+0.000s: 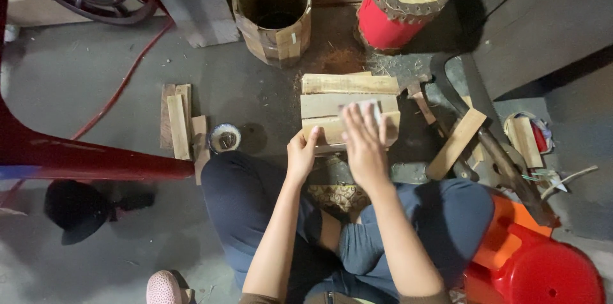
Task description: The person sits cross-legged on the floor and sands a stack of wooden planks with a sanding block. They repeatedly rub the sanding block over the top and side surfaces of the planks, occasionally lifting and repositioning the stack to access different areas.
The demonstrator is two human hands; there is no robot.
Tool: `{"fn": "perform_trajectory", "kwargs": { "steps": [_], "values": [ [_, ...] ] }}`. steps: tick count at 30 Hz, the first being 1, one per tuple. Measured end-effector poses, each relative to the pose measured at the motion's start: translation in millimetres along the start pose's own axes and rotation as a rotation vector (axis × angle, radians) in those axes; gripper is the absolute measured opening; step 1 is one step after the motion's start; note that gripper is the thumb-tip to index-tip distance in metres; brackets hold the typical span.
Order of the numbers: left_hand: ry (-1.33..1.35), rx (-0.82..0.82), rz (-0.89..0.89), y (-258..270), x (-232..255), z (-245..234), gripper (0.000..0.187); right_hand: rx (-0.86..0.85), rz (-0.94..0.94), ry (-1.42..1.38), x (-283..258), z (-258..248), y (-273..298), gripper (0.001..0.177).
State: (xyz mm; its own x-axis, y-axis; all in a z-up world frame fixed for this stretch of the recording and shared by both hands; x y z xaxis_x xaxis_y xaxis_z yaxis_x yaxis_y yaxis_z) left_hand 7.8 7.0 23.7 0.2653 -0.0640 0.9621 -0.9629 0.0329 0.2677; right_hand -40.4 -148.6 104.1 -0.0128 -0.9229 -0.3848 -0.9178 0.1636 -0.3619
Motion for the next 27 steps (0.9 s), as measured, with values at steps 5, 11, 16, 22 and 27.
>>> {"fn": "perform_trajectory", "kwargs": {
  "steps": [5, 11, 16, 22, 27],
  "values": [
    [0.024, -0.006, 0.006, 2.1, -9.2, -2.0, 0.037, -0.133, -0.019, 0.104, -10.1, 20.2, 10.5, 0.049],
    [-0.025, -0.012, -0.004, 0.4, -1.4, -3.0, 0.038, -0.037, -0.053, 0.179, -19.1, 29.1, -5.2, 0.048],
    [0.007, -0.009, 0.017, 6.4, 1.3, -0.6, 0.036, -0.034, -0.125, 0.243, -20.9, 23.4, 2.1, 0.044],
    [-0.018, 0.005, 0.005, -1.2, -12.5, -1.6, 0.037, 0.010, -0.091, 0.285, -44.4, 30.0, -8.9, 0.043],
    [-0.015, 0.016, 0.024, 0.0, -12.7, -0.8, 0.035, -0.044, -0.124, 0.296, -46.0, 24.7, -0.8, 0.042]
  ]
}}
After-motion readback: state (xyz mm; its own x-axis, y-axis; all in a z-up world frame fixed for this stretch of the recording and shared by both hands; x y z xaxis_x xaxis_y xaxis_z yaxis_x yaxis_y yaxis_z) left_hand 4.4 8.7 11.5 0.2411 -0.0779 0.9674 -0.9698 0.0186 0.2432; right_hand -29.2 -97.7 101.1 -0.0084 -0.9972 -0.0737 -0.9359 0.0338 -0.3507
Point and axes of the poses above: each hand's wrist, its own y-axis away from the middle knuckle, its own z-axis out of the palm, x = y × z, the point moved 2 cm from there along -y, towards the middle knuckle, and after that the axes turned 9 degrees about y, right-handed, at the moved point
